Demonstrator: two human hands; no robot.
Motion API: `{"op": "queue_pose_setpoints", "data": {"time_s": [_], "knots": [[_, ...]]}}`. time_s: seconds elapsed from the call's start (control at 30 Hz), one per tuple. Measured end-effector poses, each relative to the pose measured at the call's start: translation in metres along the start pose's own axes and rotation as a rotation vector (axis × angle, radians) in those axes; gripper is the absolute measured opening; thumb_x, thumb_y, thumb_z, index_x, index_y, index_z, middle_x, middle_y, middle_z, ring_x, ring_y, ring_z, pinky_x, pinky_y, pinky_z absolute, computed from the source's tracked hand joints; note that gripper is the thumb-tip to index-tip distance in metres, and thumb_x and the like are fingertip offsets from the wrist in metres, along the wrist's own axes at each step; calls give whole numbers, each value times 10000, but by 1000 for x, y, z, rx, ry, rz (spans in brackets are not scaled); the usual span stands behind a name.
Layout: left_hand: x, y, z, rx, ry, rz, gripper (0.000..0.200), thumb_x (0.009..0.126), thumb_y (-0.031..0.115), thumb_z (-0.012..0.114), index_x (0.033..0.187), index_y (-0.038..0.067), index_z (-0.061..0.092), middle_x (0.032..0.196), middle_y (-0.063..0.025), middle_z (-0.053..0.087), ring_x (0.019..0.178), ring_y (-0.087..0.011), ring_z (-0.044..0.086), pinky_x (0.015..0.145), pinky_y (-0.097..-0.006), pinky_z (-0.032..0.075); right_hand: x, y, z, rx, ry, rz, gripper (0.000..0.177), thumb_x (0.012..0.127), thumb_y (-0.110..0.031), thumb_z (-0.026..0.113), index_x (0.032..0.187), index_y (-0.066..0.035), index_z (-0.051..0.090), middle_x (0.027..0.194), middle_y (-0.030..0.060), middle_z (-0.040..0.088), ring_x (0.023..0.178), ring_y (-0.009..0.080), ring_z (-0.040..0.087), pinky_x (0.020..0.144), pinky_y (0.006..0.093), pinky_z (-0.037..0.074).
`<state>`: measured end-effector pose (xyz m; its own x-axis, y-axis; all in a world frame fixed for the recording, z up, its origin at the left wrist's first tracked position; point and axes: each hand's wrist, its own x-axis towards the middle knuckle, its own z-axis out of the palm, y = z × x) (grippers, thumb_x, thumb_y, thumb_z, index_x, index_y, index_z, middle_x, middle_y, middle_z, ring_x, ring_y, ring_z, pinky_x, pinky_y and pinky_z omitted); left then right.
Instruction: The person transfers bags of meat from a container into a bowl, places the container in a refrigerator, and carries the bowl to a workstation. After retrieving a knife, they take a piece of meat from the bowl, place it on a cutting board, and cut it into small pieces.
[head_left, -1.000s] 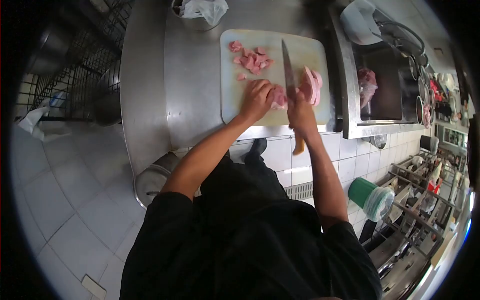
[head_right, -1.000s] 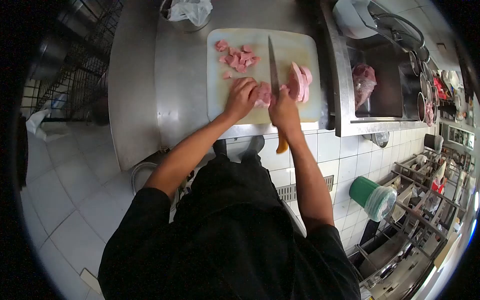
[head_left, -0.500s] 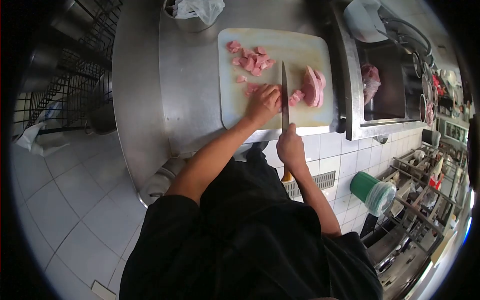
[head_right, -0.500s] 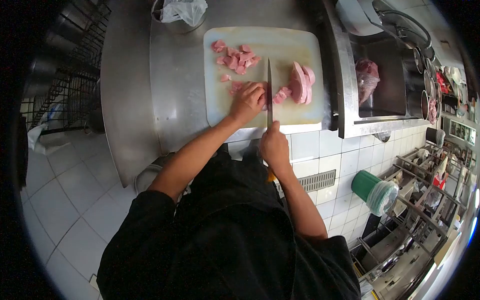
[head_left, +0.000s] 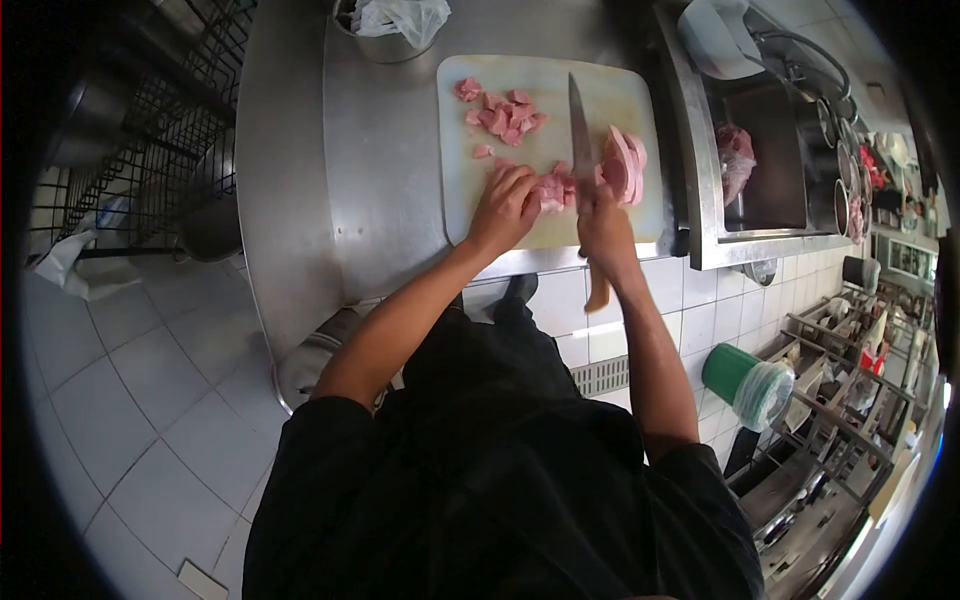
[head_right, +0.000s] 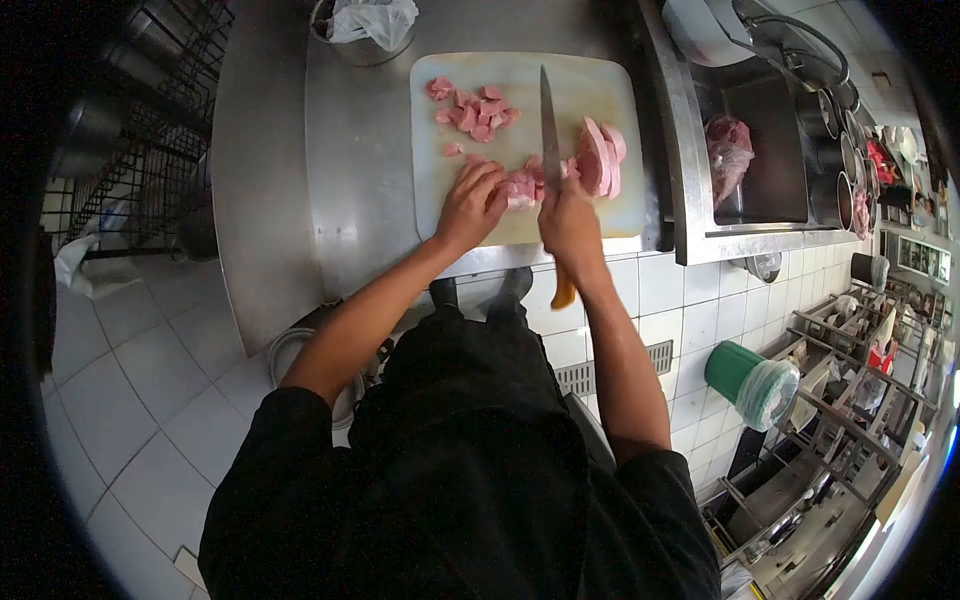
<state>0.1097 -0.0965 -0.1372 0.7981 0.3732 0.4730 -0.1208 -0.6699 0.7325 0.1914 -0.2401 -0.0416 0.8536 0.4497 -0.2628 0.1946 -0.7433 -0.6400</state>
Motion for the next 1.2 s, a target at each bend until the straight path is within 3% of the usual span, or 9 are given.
{"op": "queue_pose_setpoints", "data": {"time_s": [0.2, 0.47, 0.67, 0.73, 0.83, 0.87, 1.0, 1.1, 1.2], "knots": [[3, -3, 13, 117, 3, 53, 154, 842, 66, 644, 979, 3, 617, 1017, -138, 599, 980, -337, 570, 877, -428, 458, -29, 15, 39, -44, -69, 60, 220, 917, -151, 502, 994, 49, 452, 761, 364, 616, 749, 548, 612, 701, 612, 477], [4, -10, 24, 240, -80, 22, 204, 808, 85, 645, 995, 33, 578, 971, -123, 541, 962, -320, 539, 858, -436, 461, -89, 5, 37, -223, -119, 116, 217, 916, -139, 480, 1022, 46, 435, 741, 364, 614, 717, 552, 607, 678, 624, 476], [10, -6, 15, 244, -96, 92, 111, 799, 102, 635, 887, 56, 584, 912, -111, 543, 904, -293, 538, 832, -409, 464, 19, 23, 73, -116, 97, -117, 239, 925, -173, 492, 1002, 53, 481, 774, 353, 619, 766, 545, 611, 697, 618, 488], [8, -9, 20, 205, -94, 61, 98, 805, 96, 629, 887, 53, 594, 922, -114, 547, 908, -301, 541, 834, -409, 462, 64, 38, 74, -149, 261, -348, 238, 930, -169, 486, 997, 58, 509, 755, 332, 630, 677, 482, 648, 602, 562, 529], [12, -10, 13, 125, -75, 52, 136, 816, 58, 622, 949, 32, 614, 961, -129, 557, 934, -326, 544, 846, -426, 460, 70, -1, 27, 34, -57, -64, 237, 936, -157, 474, 1010, 66, 509, 730, 311, 636, 556, 400, 661, 498, 476, 547], [8, -6, 8, 88, -76, 47, 162, 819, 40, 621, 980, 22, 622, 978, -136, 561, 947, -336, 545, 851, -435, 460, 60, -9, 19, 52, -30, -2, 238, 941, -150, 467, 1000, 75, 517, 691, 286, 635, 478, 335, 652, 423, 410, 535], [-5, 4, -12, -2, -17, -54, 190, 892, 57, 606, 1071, -6, 618, 1064, -168, 575, 995, -377, 561, 871, -465, 471, 14, -9, 27, 43, 11, 3, 261, 952, -171, 472, 981, 85, 517, 677, 287, 636, 524, 389, 658, 491, 465, 551], [-7, -6, -10, 19, 32, 3, 146, 883, 91, 590, 999, 4, 607, 985, -151, 556, 962, -336, 553, 868, -427, 459, -23, -26, 38, 55, -53, 162, 227, 944, -143, 467, 987, 80, 470, 720, 331, 629, 608, 460, 651, 587, 529, 533], [0, -5, -9, 123, -57, 91, 134, 886, 70, 603, 999, -1, 592, 1003, -159, 554, 965, -354, 546, 871, -448, 455, -38, -8, 55, -58, -32, 77, 205, 930, -123, 474, 1000, 68, 443, 742, 356, 621, 700, 512, 637, 653, 578, 504]]}}
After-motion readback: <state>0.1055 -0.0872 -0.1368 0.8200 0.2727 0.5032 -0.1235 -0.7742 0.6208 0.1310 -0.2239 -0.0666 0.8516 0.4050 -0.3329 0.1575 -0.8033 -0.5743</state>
